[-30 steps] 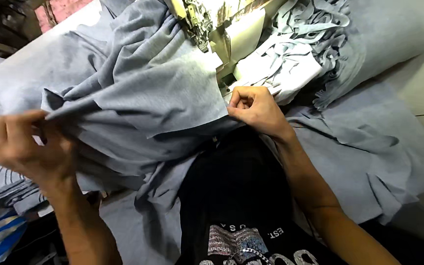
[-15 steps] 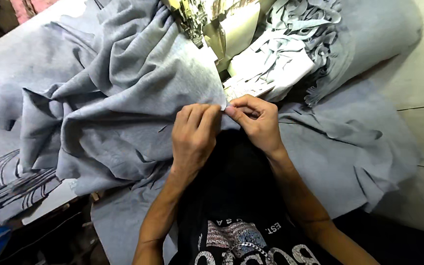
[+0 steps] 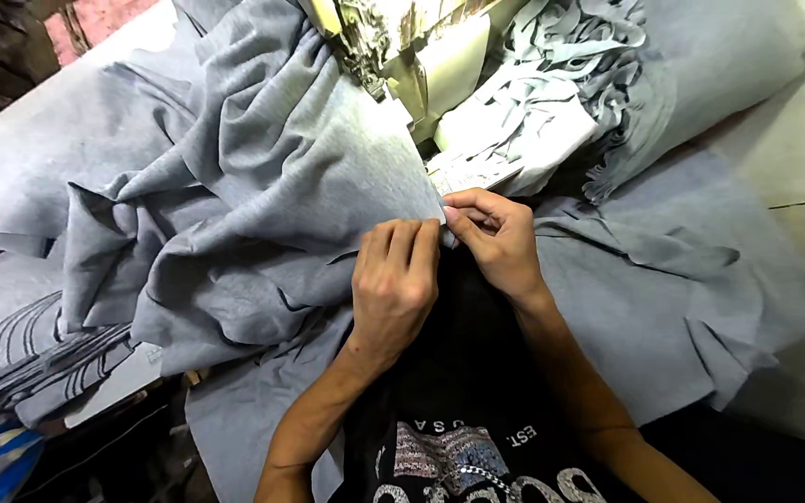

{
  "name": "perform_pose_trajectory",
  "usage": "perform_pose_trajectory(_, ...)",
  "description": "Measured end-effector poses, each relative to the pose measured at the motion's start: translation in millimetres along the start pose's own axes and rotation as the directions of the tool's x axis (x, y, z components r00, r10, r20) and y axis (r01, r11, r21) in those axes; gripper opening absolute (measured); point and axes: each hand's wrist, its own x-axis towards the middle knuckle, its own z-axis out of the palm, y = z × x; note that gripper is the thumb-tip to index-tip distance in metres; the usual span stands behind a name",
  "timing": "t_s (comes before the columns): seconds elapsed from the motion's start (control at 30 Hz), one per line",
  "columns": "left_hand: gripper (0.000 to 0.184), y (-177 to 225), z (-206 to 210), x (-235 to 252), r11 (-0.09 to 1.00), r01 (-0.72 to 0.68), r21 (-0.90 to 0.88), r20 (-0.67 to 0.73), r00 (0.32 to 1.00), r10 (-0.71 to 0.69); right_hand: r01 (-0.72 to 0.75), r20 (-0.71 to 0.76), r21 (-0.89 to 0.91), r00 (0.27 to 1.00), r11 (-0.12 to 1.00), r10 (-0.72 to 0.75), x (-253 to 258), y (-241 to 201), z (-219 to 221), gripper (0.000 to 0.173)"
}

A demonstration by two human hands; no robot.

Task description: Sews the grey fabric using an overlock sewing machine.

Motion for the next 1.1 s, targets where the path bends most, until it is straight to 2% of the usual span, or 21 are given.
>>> perform_pose_trajectory(0.5, 0.017, 3, 6, 23, 0.998, 0.061, 0.034, -0.019, 0.998, -0.060, -0.022, -0.034, 0.000, 0.999, 1.000, 0.022, 17, -8, 2, 0.015)
perform_pose_trajectory(0.87, 0.018, 7, 12, 21, 0.986, -0.084, 0.147, -0.034, 0.995, 0.090, -0.117, 0.032, 0.162, 0.993, 0.980, 0.113, 15, -12, -8, 0.029)
perform_pose_trajectory(1.0, 0.015, 2, 18, 20, 0.981, -0.140, 0.133, 0.003, 0.990, 0.141, -0.142, 0.023, 0.158, 0.990, 0.977, 0.140, 18, -14, -6, 0.019)
perform_pose_trajectory(1.1, 0.016, -7, 18, 16, 0.990, -0.141, -0.019, 0.002, 0.990, 0.141, -0.132, 0.008, 0.113, 0.991, 0.985, 0.132, 24, -14, -6, 0.012)
